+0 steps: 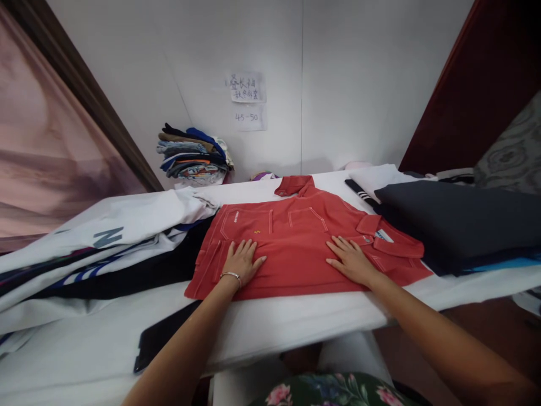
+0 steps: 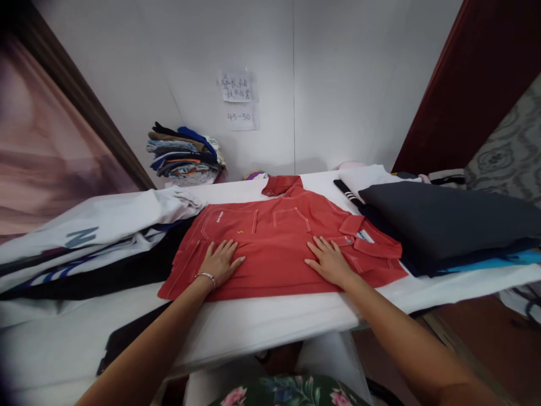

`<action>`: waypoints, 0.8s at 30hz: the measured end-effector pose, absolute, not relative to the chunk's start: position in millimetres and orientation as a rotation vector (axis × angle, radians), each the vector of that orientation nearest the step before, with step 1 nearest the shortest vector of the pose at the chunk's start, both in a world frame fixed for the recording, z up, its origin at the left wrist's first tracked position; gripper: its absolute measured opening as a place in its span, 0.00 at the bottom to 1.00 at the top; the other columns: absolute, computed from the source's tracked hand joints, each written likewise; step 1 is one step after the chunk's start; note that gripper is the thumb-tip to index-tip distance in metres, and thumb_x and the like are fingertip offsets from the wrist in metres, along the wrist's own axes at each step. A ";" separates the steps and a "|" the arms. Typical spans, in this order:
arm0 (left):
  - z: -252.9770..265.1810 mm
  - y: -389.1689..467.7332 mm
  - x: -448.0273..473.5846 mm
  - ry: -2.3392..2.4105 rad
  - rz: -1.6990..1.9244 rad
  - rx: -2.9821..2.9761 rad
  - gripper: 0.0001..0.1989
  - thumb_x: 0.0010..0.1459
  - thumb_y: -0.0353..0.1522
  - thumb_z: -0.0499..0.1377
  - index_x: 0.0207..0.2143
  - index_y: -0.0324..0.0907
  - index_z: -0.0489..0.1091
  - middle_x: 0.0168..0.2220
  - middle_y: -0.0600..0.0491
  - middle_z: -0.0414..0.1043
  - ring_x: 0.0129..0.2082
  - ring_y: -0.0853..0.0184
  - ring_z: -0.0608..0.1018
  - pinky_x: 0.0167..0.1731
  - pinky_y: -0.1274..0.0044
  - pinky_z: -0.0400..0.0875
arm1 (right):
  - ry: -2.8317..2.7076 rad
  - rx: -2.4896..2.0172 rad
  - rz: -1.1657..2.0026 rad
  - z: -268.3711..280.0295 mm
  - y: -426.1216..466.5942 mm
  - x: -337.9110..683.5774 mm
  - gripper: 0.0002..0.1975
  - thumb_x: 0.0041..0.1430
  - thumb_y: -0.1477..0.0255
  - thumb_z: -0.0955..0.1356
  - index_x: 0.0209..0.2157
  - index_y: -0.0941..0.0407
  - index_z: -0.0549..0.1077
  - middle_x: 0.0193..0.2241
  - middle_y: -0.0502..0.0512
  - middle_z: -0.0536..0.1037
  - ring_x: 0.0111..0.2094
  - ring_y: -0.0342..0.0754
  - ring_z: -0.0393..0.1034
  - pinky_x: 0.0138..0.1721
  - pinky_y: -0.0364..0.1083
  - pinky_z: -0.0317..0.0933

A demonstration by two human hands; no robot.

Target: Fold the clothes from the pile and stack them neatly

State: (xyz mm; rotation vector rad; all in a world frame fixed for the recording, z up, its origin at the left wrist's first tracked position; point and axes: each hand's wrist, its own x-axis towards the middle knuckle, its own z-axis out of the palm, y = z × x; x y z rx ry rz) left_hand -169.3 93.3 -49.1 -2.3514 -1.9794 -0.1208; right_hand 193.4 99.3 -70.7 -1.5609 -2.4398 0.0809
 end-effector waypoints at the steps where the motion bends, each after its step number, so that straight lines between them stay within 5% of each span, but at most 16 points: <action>1: -49.4 93.2 -169.2 -1.983 -0.126 -2.350 0.32 0.61 0.50 0.43 0.60 0.42 0.60 0.62 0.44 0.58 0.63 0.55 0.58 0.62 0.58 0.39 | -2.436 -1.577 0.119 -68.1 101.0 193.2 0.30 0.62 0.51 0.56 0.61 0.52 0.61 0.63 0.60 0.56 0.64 0.57 0.47 0.61 0.61 0.44; 24: -46.2 87.3 -167.8 -2.061 -0.131 -2.355 0.32 0.60 0.51 0.45 0.60 0.42 0.59 0.63 0.47 0.57 0.64 0.57 0.57 0.63 0.59 0.41 | -2.479 -1.604 -0.102 -81.5 123.1 182.2 0.29 0.63 0.55 0.55 0.60 0.54 0.62 0.62 0.59 0.60 0.62 0.56 0.52 0.60 0.60 0.45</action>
